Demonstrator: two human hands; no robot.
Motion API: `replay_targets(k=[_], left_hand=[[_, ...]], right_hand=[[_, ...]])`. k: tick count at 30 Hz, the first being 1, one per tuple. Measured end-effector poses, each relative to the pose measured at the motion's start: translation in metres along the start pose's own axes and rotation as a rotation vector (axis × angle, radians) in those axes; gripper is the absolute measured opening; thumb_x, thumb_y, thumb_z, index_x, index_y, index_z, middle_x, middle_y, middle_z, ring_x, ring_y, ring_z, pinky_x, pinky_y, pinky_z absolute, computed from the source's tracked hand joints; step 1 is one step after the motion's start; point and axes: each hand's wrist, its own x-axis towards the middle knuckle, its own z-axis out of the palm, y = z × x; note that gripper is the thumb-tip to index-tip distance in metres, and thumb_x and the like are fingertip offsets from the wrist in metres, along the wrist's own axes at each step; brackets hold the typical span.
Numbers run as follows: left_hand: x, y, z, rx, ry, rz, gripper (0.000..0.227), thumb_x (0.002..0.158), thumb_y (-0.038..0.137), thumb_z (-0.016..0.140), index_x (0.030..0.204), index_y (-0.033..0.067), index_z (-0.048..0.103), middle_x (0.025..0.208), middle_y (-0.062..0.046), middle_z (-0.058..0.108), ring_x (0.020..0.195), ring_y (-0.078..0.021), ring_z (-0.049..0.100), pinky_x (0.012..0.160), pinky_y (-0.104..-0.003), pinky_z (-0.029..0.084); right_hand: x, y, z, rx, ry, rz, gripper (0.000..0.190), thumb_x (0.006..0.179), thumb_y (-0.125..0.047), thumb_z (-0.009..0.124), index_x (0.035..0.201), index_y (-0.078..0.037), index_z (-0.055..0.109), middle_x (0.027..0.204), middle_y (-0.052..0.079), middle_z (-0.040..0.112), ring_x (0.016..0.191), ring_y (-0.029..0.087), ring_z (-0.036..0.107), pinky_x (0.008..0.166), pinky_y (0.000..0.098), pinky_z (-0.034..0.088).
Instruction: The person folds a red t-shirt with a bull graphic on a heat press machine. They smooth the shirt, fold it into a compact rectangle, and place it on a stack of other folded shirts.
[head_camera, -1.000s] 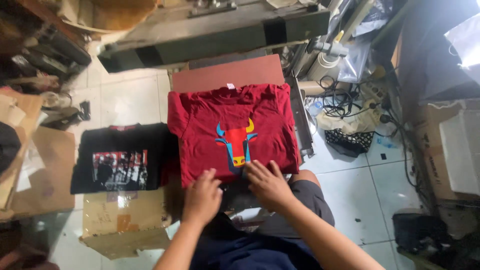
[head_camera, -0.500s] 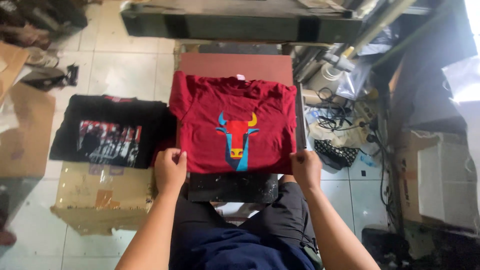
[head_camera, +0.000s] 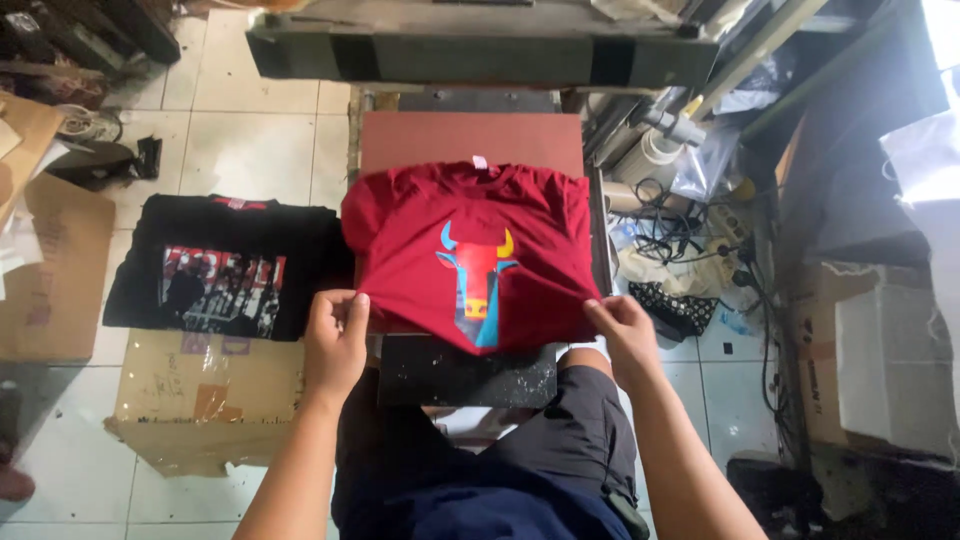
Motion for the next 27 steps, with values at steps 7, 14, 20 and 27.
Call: replay_targets(k=[7, 14, 20, 27], left_hand=[[-0.012, 0.049, 0.009, -0.239, -0.208, -0.488, 0.063, 0.09, 0.049, 0.073, 0.128, 0.0001, 0.063, 0.126, -0.023, 0.068, 0.127, -0.0395, 0.06, 0.104, -0.052, 0.048], [-0.002, 0.087, -0.019, -0.639, -0.164, -0.479, 0.047, 0.094, 0.034, 0.071, 0.13, 0.0031, 0.067, 0.119, -0.019, 0.072, 0.115, -0.0299, 0.065, 0.105, -0.048, 0.049], [-0.006, 0.158, -0.044, -0.932, -0.239, -0.371, 0.047, 0.096, 0.018, 0.064, 0.141, 0.0078, 0.059, 0.121, -0.02, 0.071, 0.112, -0.0302, 0.066, 0.105, -0.054, 0.052], [-0.024, 0.113, -0.041, -1.323, -0.26, -0.447, 0.066, 0.09, 0.003, 0.059, 0.152, 0.0192, 0.043, 0.147, -0.018, 0.059, 0.123, -0.0325, 0.06, 0.106, -0.049, 0.049]], right_hand=[[-0.028, -0.049, 0.006, 0.159, -0.217, 0.141, 0.023, 0.092, -0.017, 0.08, 0.101, 0.001, 0.07, 0.079, 0.009, 0.063, 0.07, 0.022, 0.062, 0.067, 0.0342, 0.056], [-0.005, -0.086, -0.016, 0.514, -0.24, 0.112, 0.005, 0.095, -0.008, 0.07, 0.099, -0.006, 0.067, 0.087, 0.013, 0.066, 0.08, 0.026, 0.065, 0.081, 0.042, 0.052], [-0.074, -0.214, 0.008, 0.58, -0.369, 0.006, 0.039, 0.092, 0.001, 0.061, 0.13, -0.008, 0.059, 0.118, 0.019, 0.068, 0.105, 0.036, 0.07, 0.091, 0.0565, 0.057], [-0.079, -0.215, -0.002, 0.45, -0.297, -0.006, 0.064, 0.092, -0.012, 0.058, 0.156, -0.016, 0.052, 0.123, 0.01, 0.068, 0.104, 0.024, 0.066, 0.092, 0.0386, 0.057]])
